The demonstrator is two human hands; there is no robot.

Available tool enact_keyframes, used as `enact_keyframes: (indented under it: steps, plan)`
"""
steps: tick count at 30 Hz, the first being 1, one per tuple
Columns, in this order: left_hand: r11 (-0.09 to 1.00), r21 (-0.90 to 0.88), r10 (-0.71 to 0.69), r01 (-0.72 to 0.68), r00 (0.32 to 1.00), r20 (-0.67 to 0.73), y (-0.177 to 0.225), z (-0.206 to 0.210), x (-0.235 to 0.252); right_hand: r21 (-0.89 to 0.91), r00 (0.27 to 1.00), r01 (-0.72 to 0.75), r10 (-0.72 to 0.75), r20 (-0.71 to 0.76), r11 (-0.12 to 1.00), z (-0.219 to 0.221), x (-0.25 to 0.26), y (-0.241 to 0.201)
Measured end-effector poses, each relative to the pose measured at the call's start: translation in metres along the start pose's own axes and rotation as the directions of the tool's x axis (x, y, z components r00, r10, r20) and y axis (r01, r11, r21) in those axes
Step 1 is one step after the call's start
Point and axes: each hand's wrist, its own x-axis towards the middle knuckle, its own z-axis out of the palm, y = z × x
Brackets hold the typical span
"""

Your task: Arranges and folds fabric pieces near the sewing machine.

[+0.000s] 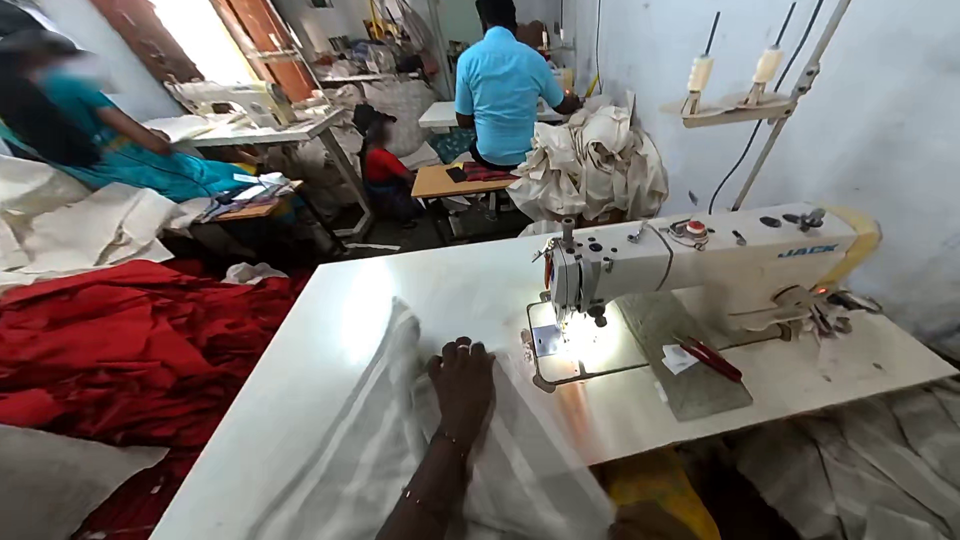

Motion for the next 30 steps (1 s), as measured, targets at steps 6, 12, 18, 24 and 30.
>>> enact_keyframes:
  steps: [6, 12, 18, 24, 30]
  plan:
    - [0.792, -0.61, -0.04, 0.007, 0.998, -0.041, 0.056, -0.021, -0.107, -0.062, 0.766, -0.465, 0.437, 0.471, 0.883, -0.057, -0.035, 0.041]
    - [0.667, -0.708, 0.076, -0.234, 0.966, -0.248, 0.075, -0.087, -0.109, 0.28, 0.82, -0.481, 0.539, -0.193, 0.831, -0.084, 0.084, 0.017]
    - [0.627, -0.729, 0.123, -0.273, 0.96, -0.253, 0.071, -0.119, -0.106, 0.815, 0.78, -0.121, 0.562, -0.275, 0.566, -0.095, 0.149, -0.007]
    - [0.318, -0.931, 0.162, -0.181, 0.978, -0.135, 0.07, -0.133, -0.104, 0.098, 0.684, -0.179, 0.195, -0.703, 0.979, -0.077, 0.15, -0.014]
    - [0.229, -0.94, 0.179, -0.251, 0.96, -0.213, 0.07, -0.136, -0.097, 0.14, 0.736, -0.141, 0.199, -0.647, 0.98, -0.084, 0.142, -0.025]
